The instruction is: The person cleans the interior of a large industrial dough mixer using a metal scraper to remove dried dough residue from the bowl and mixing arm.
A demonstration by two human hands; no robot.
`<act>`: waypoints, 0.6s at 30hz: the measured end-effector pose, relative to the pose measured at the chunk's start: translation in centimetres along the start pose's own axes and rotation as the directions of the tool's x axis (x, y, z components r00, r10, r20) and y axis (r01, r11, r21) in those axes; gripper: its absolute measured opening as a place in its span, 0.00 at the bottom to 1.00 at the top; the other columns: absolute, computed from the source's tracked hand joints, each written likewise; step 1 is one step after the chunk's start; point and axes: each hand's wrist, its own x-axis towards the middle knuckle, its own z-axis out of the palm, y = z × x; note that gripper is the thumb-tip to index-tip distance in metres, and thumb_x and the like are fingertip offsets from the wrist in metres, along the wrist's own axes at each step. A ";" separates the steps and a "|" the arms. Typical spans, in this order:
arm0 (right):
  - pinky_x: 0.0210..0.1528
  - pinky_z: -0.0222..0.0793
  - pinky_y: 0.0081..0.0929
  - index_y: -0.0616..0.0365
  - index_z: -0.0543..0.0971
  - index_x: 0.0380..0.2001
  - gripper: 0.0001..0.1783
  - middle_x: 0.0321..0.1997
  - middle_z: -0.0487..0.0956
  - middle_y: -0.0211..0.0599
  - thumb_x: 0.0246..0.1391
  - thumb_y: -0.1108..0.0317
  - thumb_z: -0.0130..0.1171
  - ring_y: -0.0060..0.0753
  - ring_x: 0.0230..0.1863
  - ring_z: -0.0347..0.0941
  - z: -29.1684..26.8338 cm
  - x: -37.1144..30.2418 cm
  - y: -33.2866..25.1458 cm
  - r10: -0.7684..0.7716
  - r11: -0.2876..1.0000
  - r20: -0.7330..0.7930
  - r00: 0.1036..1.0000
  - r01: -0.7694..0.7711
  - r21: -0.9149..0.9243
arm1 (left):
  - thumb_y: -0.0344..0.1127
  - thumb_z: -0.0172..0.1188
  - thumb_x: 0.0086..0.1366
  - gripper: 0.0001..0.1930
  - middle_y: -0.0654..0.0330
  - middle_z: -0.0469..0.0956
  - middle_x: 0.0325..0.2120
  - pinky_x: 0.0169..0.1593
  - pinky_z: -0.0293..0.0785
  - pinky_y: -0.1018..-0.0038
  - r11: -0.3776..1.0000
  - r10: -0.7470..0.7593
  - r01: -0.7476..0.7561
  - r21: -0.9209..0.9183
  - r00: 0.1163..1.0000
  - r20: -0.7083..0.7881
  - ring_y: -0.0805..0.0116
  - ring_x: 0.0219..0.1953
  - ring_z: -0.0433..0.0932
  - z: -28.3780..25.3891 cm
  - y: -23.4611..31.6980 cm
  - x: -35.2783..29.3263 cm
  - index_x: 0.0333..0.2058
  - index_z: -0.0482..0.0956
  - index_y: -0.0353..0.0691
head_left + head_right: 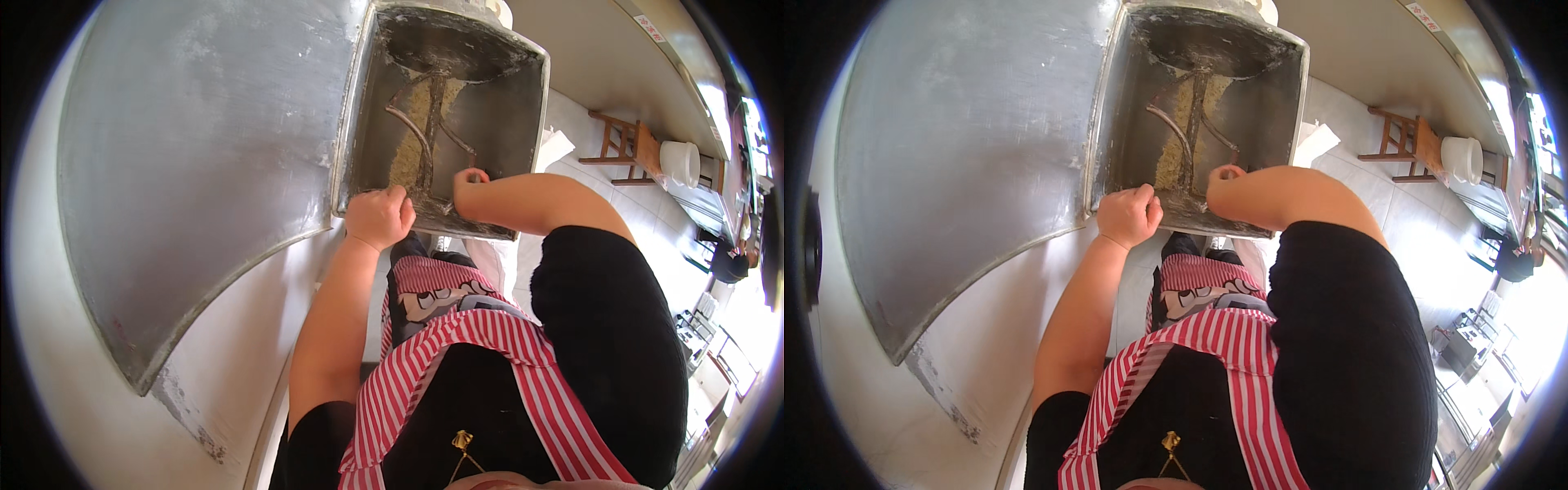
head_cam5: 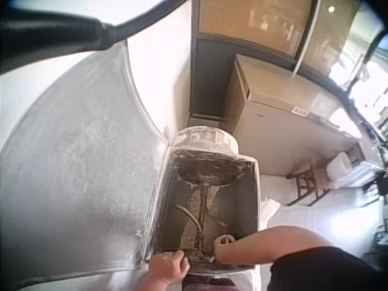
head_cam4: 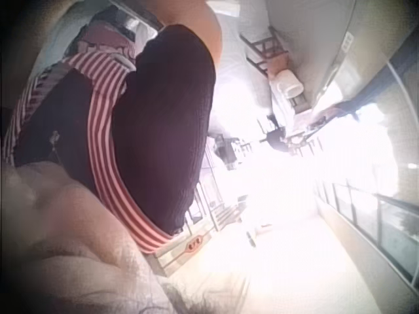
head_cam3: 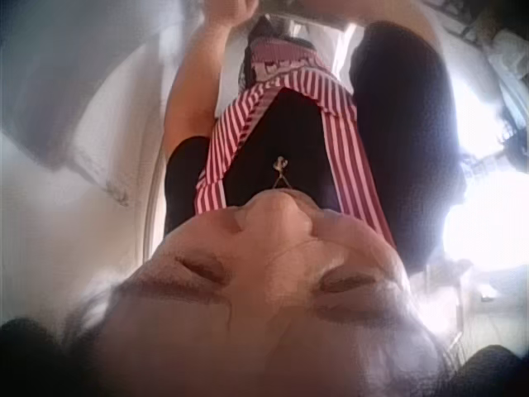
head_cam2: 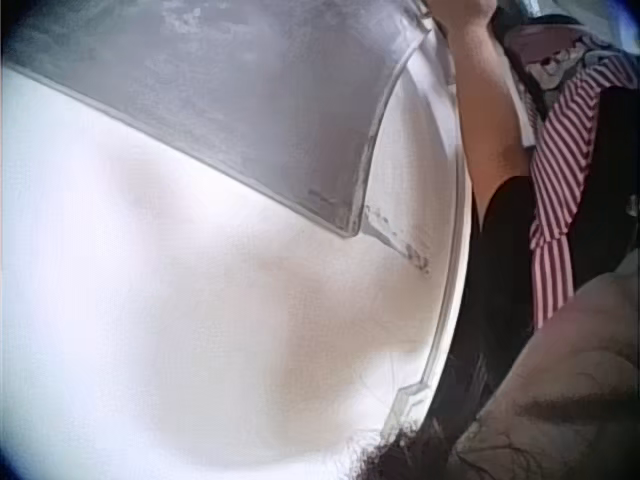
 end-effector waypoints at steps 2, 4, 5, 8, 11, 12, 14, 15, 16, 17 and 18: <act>0.22 0.71 0.44 0.48 0.82 0.33 0.16 0.27 0.79 0.30 0.37 0.58 0.62 0.41 0.26 0.75 2.9 5.6 -1.2 -0.108 0.932 0.053 0.993 0.082 0.354 | 0.37 0.55 0.50 0.09 0.59 0.71 0.11 0.21 0.71 0.63 0.999 0.007 -0.007 -0.035 1.000 0.026 0.57 0.16 0.74 0.8 0.8 0.9 0.17 0.67 0.44; 0.26 0.72 0.51 0.47 0.82 0.38 0.17 0.36 0.80 0.32 0.41 0.59 0.61 0.44 0.35 0.76 6.1 6.5 -1.2 -0.086 0.811 -0.254 0.963 0.216 0.544 | 0.37 0.55 0.50 0.09 0.58 0.71 0.11 0.21 0.71 0.63 1.000 0.010 -0.009 -0.017 0.999 0.041 0.57 0.16 0.74 1.1 0.3 0.4 0.17 0.67 0.44; 0.27 0.72 0.52 0.46 0.82 0.38 0.17 0.37 0.80 0.32 0.42 0.59 0.60 0.45 0.37 0.76 5.6 4.3 -0.5 -0.055 0.824 -0.332 0.942 0.230 0.518 | 0.37 0.55 0.50 0.09 0.58 0.71 0.11 0.21 0.71 0.63 1.000 -0.010 0.010 0.009 0.999 0.043 0.57 0.16 0.74 0.6 0.1 0.2 0.17 0.67 0.44; 0.33 0.73 0.50 0.49 0.82 0.38 0.15 0.40 0.80 0.34 0.45 0.62 0.58 0.44 0.40 0.77 6.3 -2.5 1.8 -0.101 0.819 -0.361 0.927 0.284 0.498 | 0.37 0.55 0.51 0.08 0.58 0.72 0.12 0.21 0.71 0.63 1.000 -0.018 0.017 0.023 0.998 0.059 0.56 0.16 0.74 0.4 0.6 0.6 0.17 0.68 0.44; 0.37 0.74 0.39 0.55 0.82 0.35 0.13 0.39 0.81 0.36 0.45 0.63 0.58 0.40 0.40 0.78 9.3 -11.5 7.3 0.049 0.771 -0.575 0.817 0.335 0.542 | 0.36 0.55 0.51 0.07 0.58 0.72 0.12 0.21 0.70 0.62 1.000 0.003 -0.003 0.019 1.000 0.008 0.55 0.16 0.73 0.4 0.5 0.4 0.18 0.69 0.44; 0.36 0.73 0.36 0.60 0.80 0.33 0.12 0.36 0.80 0.41 0.45 0.65 0.58 0.41 0.39 0.78 10.9 -13.8 8.8 0.053 0.748 -0.605 0.794 0.370 0.551 | 0.36 0.54 0.51 0.07 0.58 0.72 0.12 0.21 0.70 0.62 1.000 0.018 -0.018 0.015 1.000 -0.004 0.55 0.16 0.73 0.3 0.8 0.5 0.18 0.69 0.44; 0.35 0.73 0.36 0.58 0.80 0.32 0.11 0.36 0.80 0.42 0.45 0.66 0.58 0.43 0.38 0.78 14.8 -14.9 9.4 0.298 0.576 -0.566 0.769 0.328 0.749 | 0.36 0.54 0.51 0.06 0.59 0.72 0.12 0.21 0.69 0.62 0.999 0.046 -0.045 0.021 0.999 -0.020 0.55 0.16 0.73 0.1 1.0 0.5 0.20 0.69 0.44; 0.35 0.73 0.36 0.57 0.81 0.32 0.10 0.36 0.80 0.43 0.45 0.66 0.58 0.44 0.37 0.77 16.7 -15.5 9.4 0.411 0.475 -0.527 0.743 0.319 0.820 | 0.35 0.54 0.51 0.06 0.59 0.72 0.13 0.21 0.69 0.62 0.998 0.054 -0.054 0.030 0.998 -0.021 0.56 0.17 0.73 0.2 0.9 0.4 0.20 0.69 0.44; 0.36 0.72 0.37 0.59 0.77 0.35 0.12 0.34 0.79 0.44 0.47 0.65 0.55 0.46 0.37 0.76 18.4 -17.4 9.8 0.506 0.340 -0.497 0.705 0.367 0.866 | 0.35 0.54 0.52 0.05 0.59 0.72 0.13 0.22 0.69 0.62 0.997 0.058 -0.057 0.048 0.998 -0.027 0.56 0.18 0.73 0.1 0.8 0.2 0.21 0.69 0.44; 0.40 0.71 0.36 0.58 0.75 0.39 0.15 0.34 0.79 0.44 0.48 0.63 0.55 0.45 0.40 0.76 20.1 -18.4 9.7 0.580 0.208 -0.401 0.709 0.347 0.915 | 0.35 0.53 0.52 0.05 0.59 0.72 0.14 0.22 0.69 0.63 0.996 0.066 -0.063 0.066 0.997 -0.043 0.57 0.19 0.73 0.2 0.7 0.2 0.21 0.69 0.43; 0.42 0.70 0.36 0.57 0.76 0.39 0.15 0.35 0.79 0.44 0.49 0.63 0.55 0.44 0.41 0.75 21.7 -18.6 9.3 0.634 0.061 -0.306 0.710 0.348 0.935 | 0.35 0.53 0.52 0.05 0.59 0.72 0.15 0.23 0.69 0.63 0.994 0.071 -0.066 0.087 0.996 -0.059 0.57 0.20 0.74 0.3 0.7 0.2 0.22 0.69 0.43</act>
